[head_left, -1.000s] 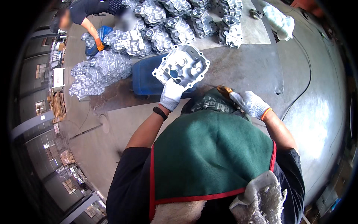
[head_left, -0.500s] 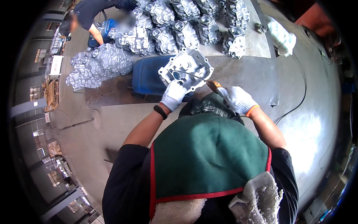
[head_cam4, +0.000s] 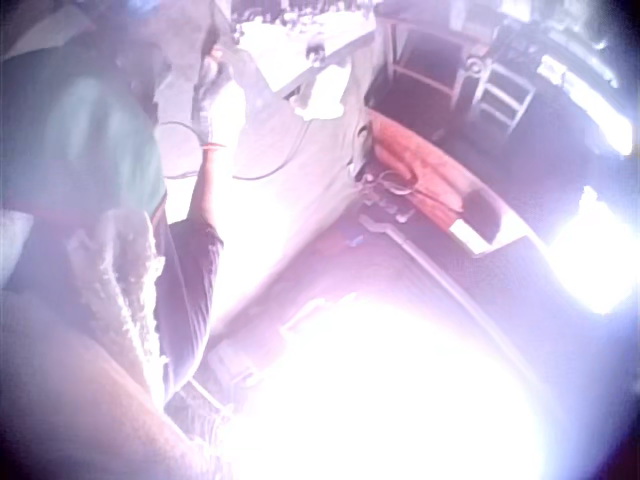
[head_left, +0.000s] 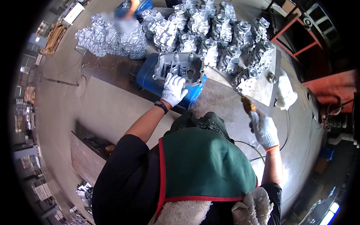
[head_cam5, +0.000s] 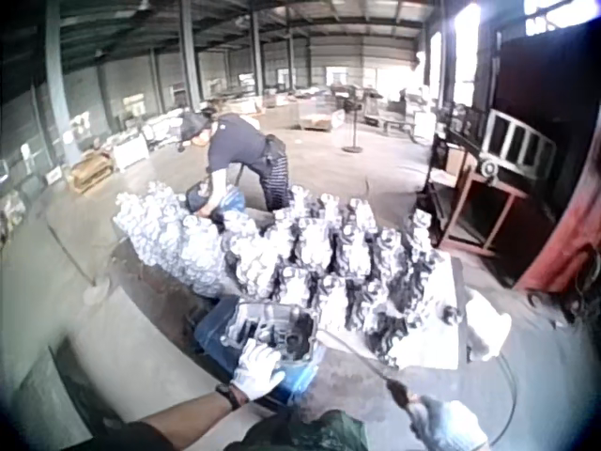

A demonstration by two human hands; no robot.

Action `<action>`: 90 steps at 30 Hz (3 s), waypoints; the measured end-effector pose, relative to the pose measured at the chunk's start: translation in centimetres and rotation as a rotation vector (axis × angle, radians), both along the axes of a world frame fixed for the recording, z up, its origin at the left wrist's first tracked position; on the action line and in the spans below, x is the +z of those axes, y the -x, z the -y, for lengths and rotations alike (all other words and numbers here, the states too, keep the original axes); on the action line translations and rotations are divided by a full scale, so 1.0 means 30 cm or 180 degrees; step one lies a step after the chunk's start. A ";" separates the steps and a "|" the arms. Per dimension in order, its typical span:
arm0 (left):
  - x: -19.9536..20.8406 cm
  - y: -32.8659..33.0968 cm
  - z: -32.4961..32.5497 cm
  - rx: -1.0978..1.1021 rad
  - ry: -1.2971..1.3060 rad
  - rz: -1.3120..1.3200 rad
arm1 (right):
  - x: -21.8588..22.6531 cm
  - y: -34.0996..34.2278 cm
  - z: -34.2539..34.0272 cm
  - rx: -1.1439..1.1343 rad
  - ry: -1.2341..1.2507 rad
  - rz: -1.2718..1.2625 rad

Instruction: The person uses an air blow gun to remove debris from metal engine components, picking up each casting from a workbench, turning it around to reach all cavities, and placing it back with the other parts.

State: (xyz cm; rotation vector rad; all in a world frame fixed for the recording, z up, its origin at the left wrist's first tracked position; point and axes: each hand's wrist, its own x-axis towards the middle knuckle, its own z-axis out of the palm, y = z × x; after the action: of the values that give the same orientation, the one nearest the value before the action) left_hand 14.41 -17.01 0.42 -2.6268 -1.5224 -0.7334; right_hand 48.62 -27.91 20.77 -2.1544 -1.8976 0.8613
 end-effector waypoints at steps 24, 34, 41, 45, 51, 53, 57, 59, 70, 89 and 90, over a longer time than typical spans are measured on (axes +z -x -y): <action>0.064 -0.119 -0.138 -0.0045 -0.0087 -0.0554 | -0.094 0.255 -0.235 0.0505 -0.0845 0.0793; 0.062 -0.115 -0.180 -0.0422 -0.0142 -0.0401 | -0.116 0.092 -0.138 -0.0324 0.0122 -0.0422; 0.087 -0.070 -0.142 -0.0728 0.0042 -0.0407 | -0.172 0.140 -0.179 -0.0828 0.0346 -0.1217; 0.070 -0.009 -0.097 -0.0603 -0.0243 -0.0178 | -0.083 0.055 -0.135 -0.0772 0.0709 -0.1186; 0.048 0.011 -0.083 -0.0642 -0.0346 -0.0165 | -0.023 0.034 -0.203 -0.0663 0.0913 -0.2634; 0.046 0.014 -0.071 -0.0625 -0.0384 -0.0119 | -0.046 0.075 -0.254 -0.0325 0.0686 -0.1361; 0.014 0.055 -0.055 -0.0457 -0.0285 -0.0026 | -0.045 0.174 -0.246 0.0128 0.1049 -0.1171; 0.008 0.066 -0.049 -0.0397 -0.0333 -0.0035 | -0.058 0.194 -0.241 0.0390 0.1088 -0.0853; -0.048 0.130 -0.006 -0.0200 -0.0502 0.0202 | -0.144 0.467 -0.276 0.0843 -0.0126 -0.0204; -0.093 0.354 -0.374 0.1285 0.3245 0.3078 | -0.071 0.110 -0.144 -0.0507 0.0426 -0.1408; -0.057 0.282 -0.368 0.1178 0.3275 0.3388 | -0.098 0.070 -0.107 -0.0680 0.0731 -0.1816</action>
State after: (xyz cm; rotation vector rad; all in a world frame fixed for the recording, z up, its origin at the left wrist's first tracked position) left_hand 5.94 -5.98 -1.30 -2.2458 -3.2671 -1.8647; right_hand 46.52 -24.69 17.83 -1.8877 -1.3192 1.5034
